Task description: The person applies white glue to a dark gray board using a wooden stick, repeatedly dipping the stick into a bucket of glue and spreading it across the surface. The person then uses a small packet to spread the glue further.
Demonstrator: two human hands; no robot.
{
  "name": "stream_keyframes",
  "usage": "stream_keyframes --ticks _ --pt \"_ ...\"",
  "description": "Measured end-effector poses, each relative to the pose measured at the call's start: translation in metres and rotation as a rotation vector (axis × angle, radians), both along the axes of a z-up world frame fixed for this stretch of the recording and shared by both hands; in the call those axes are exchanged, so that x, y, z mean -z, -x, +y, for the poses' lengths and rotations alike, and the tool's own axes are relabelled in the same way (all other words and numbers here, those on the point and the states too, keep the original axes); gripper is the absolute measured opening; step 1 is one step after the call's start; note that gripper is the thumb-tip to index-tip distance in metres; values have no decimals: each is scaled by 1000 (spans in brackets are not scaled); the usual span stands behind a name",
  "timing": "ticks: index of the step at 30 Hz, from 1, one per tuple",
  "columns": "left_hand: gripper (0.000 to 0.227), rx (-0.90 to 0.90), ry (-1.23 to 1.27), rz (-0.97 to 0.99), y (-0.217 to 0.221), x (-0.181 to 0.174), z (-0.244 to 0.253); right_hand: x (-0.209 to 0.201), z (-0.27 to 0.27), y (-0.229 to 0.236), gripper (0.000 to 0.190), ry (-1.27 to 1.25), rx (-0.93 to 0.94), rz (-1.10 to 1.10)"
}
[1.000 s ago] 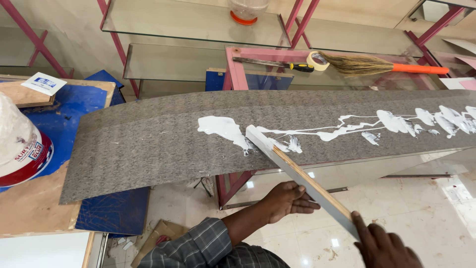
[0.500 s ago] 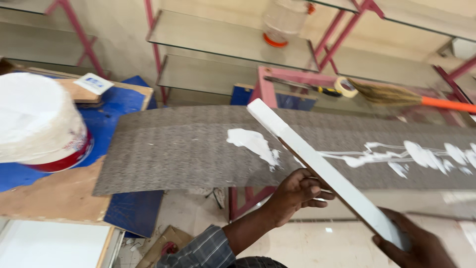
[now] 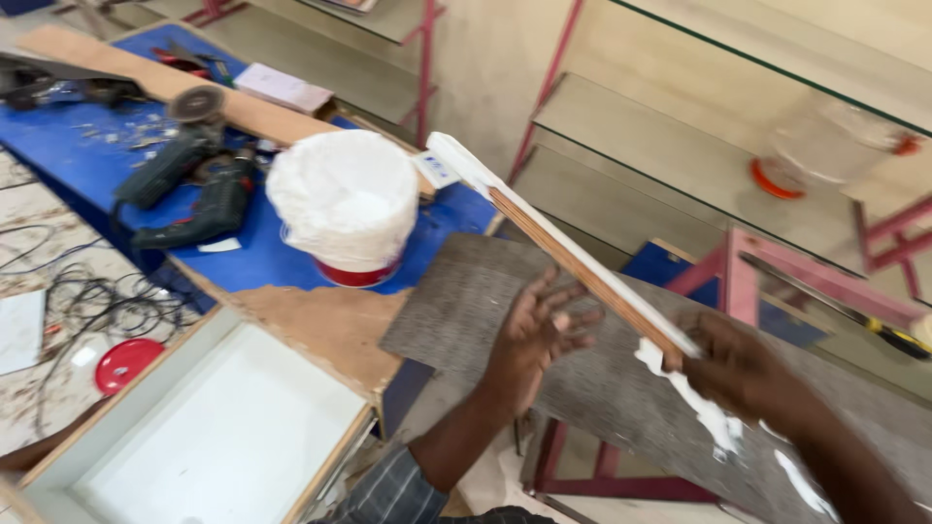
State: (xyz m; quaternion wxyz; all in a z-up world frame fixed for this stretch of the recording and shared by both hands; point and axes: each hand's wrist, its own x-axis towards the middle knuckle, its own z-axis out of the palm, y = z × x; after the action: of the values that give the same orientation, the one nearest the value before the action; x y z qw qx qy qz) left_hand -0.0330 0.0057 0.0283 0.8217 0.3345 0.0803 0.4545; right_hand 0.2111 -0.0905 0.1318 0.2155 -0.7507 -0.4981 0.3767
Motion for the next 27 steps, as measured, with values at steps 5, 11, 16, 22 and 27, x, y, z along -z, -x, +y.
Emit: stream_keyframes --ticks 5,11,16,22,27 --pt "91 -126 -27 -132 50 -10 66 -97 152 82 62 -44 -401 -883" --pt "79 -101 89 -166 82 19 81 -151 263 198 41 -55 -616 -1241" --pt "72 -70 201 -121 98 36 82 -113 330 284 20 -44 -844 -1385" --pt "78 -104 205 -63 118 41 89 -58 367 274 29 38 -812 -1154" --pt "79 -98 224 26 118 44 95 -30 309 188 44 17 -624 -914"
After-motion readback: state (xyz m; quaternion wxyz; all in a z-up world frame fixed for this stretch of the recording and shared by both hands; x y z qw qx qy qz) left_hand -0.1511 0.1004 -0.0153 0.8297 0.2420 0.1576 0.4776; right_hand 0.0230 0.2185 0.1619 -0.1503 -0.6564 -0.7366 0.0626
